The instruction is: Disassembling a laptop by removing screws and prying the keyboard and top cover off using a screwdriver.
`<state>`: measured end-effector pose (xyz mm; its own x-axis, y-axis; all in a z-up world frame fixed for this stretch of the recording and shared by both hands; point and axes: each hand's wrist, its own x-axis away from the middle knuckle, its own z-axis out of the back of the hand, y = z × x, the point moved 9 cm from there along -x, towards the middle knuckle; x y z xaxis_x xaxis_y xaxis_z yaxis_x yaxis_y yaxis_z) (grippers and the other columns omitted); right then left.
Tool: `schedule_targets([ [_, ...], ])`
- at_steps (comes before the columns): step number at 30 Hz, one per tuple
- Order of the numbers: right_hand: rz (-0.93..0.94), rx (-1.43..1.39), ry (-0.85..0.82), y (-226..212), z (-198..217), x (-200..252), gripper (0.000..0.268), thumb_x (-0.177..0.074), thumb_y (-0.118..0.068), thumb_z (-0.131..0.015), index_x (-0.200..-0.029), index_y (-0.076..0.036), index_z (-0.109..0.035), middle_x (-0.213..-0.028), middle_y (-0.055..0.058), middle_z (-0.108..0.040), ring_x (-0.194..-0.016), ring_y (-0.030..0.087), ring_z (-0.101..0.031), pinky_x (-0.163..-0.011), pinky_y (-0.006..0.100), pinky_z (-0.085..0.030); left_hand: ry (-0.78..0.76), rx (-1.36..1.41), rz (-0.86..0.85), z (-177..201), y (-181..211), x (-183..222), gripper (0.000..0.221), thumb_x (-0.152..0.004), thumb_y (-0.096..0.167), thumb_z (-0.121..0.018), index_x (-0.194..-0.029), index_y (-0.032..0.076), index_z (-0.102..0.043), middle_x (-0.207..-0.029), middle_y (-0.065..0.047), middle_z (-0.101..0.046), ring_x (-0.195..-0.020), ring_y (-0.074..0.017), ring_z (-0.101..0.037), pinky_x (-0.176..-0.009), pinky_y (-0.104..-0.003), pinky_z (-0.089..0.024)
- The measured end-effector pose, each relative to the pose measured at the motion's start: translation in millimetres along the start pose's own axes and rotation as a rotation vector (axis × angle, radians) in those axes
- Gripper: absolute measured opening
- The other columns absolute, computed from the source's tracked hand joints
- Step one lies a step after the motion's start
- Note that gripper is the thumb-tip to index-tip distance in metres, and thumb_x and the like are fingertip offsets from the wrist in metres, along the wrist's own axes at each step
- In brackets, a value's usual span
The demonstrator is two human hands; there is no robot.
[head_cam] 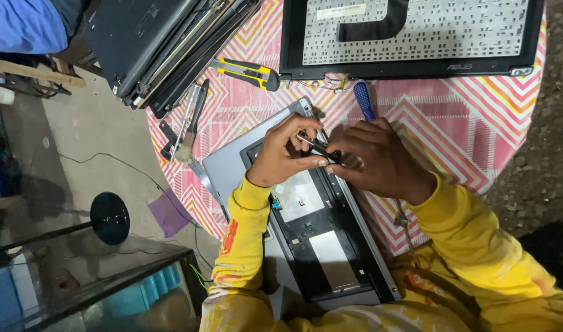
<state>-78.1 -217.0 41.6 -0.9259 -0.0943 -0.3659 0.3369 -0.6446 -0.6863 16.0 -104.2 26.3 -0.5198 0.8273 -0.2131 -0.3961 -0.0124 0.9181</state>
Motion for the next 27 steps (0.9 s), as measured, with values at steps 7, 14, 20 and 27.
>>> schedule_targets([
  [7, -0.044, 0.000, 0.078, 9, 2, 6, 0.022, -0.088, -0.036, -0.074, -0.102, -0.021, -0.067, -0.093, -0.001, -0.067, -0.092, 0.022, -0.067, -0.085, 0.040, -0.043, 0.053, 0.027, 0.010, 1, -13, 4, 0.066, -0.071, 0.012, -0.094, -0.128, 0.004, -0.061, -0.095, -0.009, -0.064, -0.067, -0.0144, -0.063, -0.060, -0.027, -0.053],
  [14, -0.080, -0.009, 0.089, 5, 8, 5, 0.022, -0.089, -0.035, -0.073, -0.103, -0.019, -0.067, -0.097, -0.001, -0.066, -0.091, 0.022, -0.067, -0.085, 0.042, -0.042, 0.094, -0.035, -0.045, 4, -2, -1, 0.063, -0.071, 0.020, -0.095, -0.124, 0.006, -0.064, -0.099, -0.009, -0.065, -0.066, -0.0157, -0.062, -0.059, -0.029, -0.053],
  [20, -0.099, 0.012, 0.141, 11, 8, 15, 0.020, -0.090, -0.030, -0.074, -0.104, -0.017, -0.067, -0.099, 0.000, -0.067, -0.092, 0.023, -0.067, -0.084, 0.040, -0.041, 0.184, -0.298, -0.097, 4, 18, -8, 0.067, -0.072, 0.043, -0.091, -0.124, 0.010, -0.064, -0.096, -0.006, -0.064, -0.074, -0.0225, -0.054, -0.071, -0.038, -0.049],
  [27, -0.131, 0.106, 0.183, 14, 3, 28, 0.019, -0.094, -0.032, -0.071, -0.107, -0.019, -0.068, -0.093, -0.001, -0.068, -0.088, 0.021, -0.068, -0.087, 0.040, -0.040, 0.208, -0.315, -0.106, -2, 12, -6, 0.065, -0.077, 0.048, -0.086, -0.126, 0.013, -0.063, -0.098, -0.002, -0.070, -0.088, -0.0239, -0.058, -0.085, -0.037, -0.050],
])
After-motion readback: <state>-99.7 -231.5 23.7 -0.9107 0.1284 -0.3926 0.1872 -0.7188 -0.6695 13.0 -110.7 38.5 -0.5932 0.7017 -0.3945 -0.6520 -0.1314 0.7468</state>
